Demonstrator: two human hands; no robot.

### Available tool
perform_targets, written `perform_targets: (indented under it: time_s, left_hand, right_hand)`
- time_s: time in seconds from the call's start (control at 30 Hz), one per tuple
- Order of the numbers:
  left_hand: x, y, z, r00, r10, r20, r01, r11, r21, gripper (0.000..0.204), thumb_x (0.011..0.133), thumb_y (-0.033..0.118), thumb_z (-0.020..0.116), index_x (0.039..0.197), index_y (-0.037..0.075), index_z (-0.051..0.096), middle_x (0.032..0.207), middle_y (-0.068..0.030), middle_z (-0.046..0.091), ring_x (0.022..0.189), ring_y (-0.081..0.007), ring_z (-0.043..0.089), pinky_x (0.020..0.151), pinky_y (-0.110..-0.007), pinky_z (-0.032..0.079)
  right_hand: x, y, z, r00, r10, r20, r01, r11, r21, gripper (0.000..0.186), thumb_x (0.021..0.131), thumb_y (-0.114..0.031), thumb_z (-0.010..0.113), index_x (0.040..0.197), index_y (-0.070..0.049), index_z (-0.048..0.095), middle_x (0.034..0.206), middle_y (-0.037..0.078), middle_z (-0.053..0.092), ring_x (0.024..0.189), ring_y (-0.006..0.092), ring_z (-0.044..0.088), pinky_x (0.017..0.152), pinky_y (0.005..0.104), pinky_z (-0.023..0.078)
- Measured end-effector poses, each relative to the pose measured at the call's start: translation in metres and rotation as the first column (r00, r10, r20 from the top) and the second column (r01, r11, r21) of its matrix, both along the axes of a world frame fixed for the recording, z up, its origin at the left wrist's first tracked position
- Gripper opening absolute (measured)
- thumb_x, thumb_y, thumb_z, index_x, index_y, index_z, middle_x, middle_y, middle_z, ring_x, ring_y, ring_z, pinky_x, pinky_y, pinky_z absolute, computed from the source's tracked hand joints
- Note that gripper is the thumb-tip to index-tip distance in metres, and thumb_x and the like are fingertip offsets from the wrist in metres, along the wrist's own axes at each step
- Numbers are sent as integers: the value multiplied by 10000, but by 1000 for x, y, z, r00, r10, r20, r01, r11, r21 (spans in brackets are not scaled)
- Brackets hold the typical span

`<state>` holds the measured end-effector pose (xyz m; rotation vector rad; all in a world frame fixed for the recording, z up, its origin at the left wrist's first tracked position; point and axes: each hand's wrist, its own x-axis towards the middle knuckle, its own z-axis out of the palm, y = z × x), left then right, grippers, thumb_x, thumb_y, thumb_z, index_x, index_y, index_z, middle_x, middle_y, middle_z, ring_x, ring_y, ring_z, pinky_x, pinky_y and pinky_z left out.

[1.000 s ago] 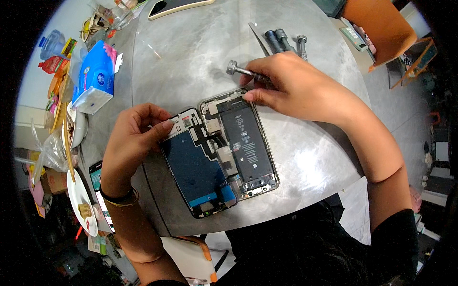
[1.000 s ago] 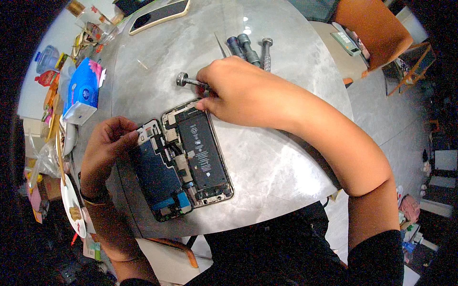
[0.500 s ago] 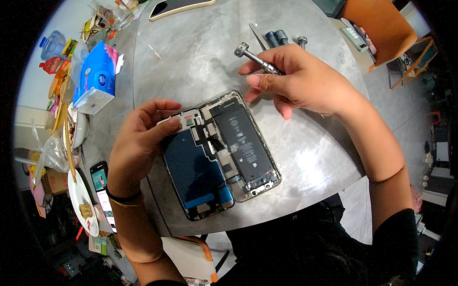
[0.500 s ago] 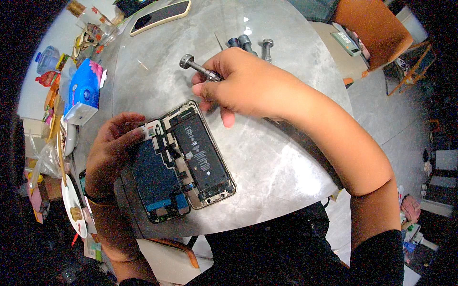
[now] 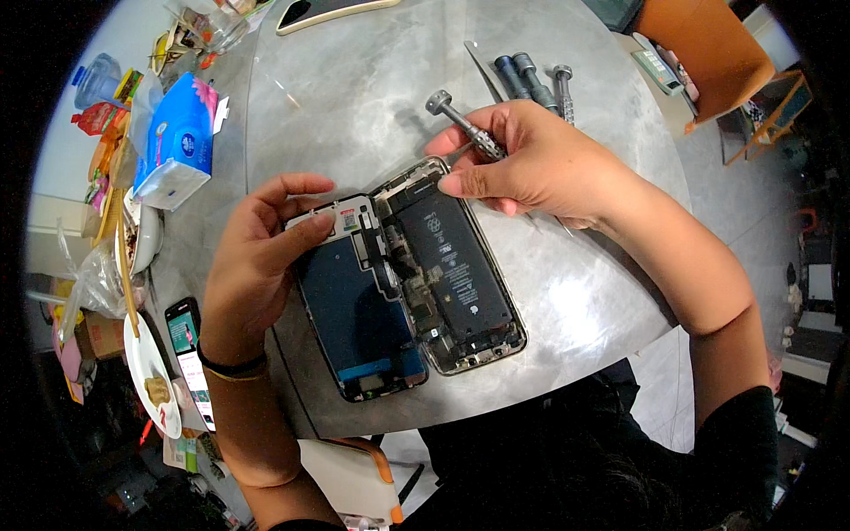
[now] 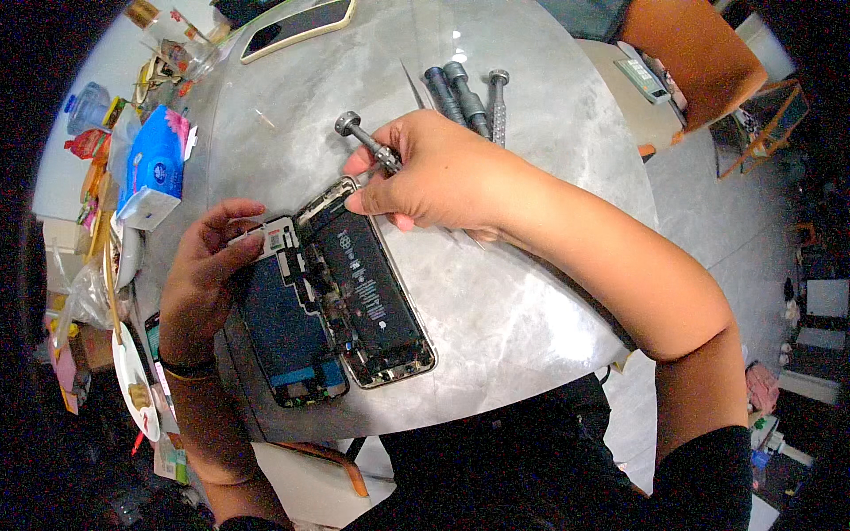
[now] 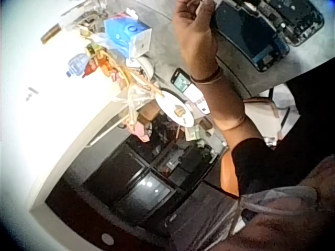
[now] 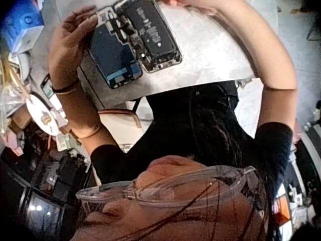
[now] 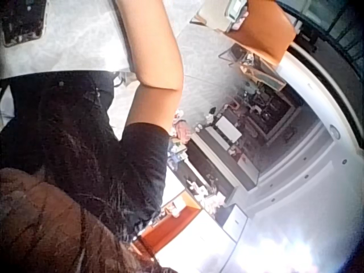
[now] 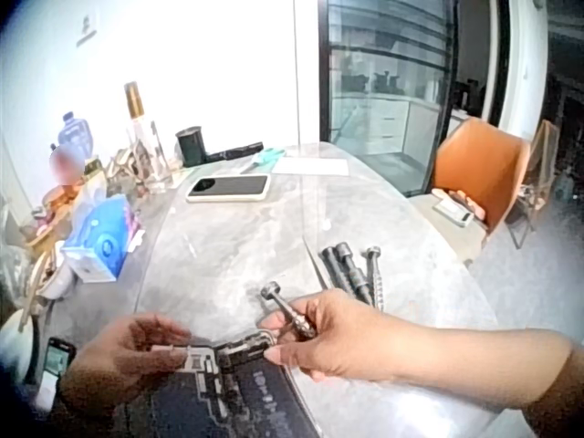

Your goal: The person uses a small screwdriver to remove and replace components inside an open mobile phone on a table.

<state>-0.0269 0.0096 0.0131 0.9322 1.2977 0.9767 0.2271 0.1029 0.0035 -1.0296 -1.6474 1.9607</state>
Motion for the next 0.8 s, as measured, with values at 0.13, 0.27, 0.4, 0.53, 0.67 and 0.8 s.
perform_targets:
  time_s: [0.13,0.27,0.4,0.53,0.67,0.8]
  left_hand:
    - [-3,-2,-1,998,54,44,-57,995,76,316,886,23,647,1183,-20,548,1024,-114,671,888,-148,656,781,-250,526]
    - [-3,2,-4,992,83,94,-97,984,151,322,895,25,633,1197,-22,532,1029,-125,680,887,-150,662,783,-255,530]
    - [-13,9,-10,987,119,107,-138,973,186,320,896,27,628,1195,-18,522,1021,-129,687,893,-149,665,763,-255,536]
    - [-18,11,-12,977,172,130,-189,972,136,316,896,44,637,1187,-7,525,1003,-115,687,852,-146,666,750,-253,547]
    - [-15,13,-10,955,246,168,-258,965,48,318,901,68,641,1192,8,530,975,-93,684,814,-139,665,752,-253,558]
    - [1,5,-4,943,265,199,-289,952,102,307,910,78,631,1196,18,535,972,-81,678,818,-135,664,746,-248,569]
  right_hand:
    - [0,0,9,995,-64,-71,66,998,20,232,761,-33,734,967,15,638,660,10,596,487,57,504,436,205,378]
    - [-1,2,14,970,-180,-164,192,980,58,175,748,-40,725,899,10,654,661,13,608,486,48,511,435,189,381]
    - [-1,10,14,949,-222,-225,239,970,50,177,760,-63,717,908,9,652,696,23,631,504,47,546,427,182,374]
    - [-8,16,13,952,-238,-191,251,967,48,184,846,-53,635,1012,26,630,709,24,623,496,28,533,400,146,366]
    - [-9,23,11,955,-202,-216,211,977,21,233,893,-61,583,1096,48,619,688,16,597,481,9,507,370,126,340]
    - [-10,28,10,963,-177,-202,169,984,-54,265,890,-54,565,1116,80,604,650,10,569,444,9,474,352,141,317]
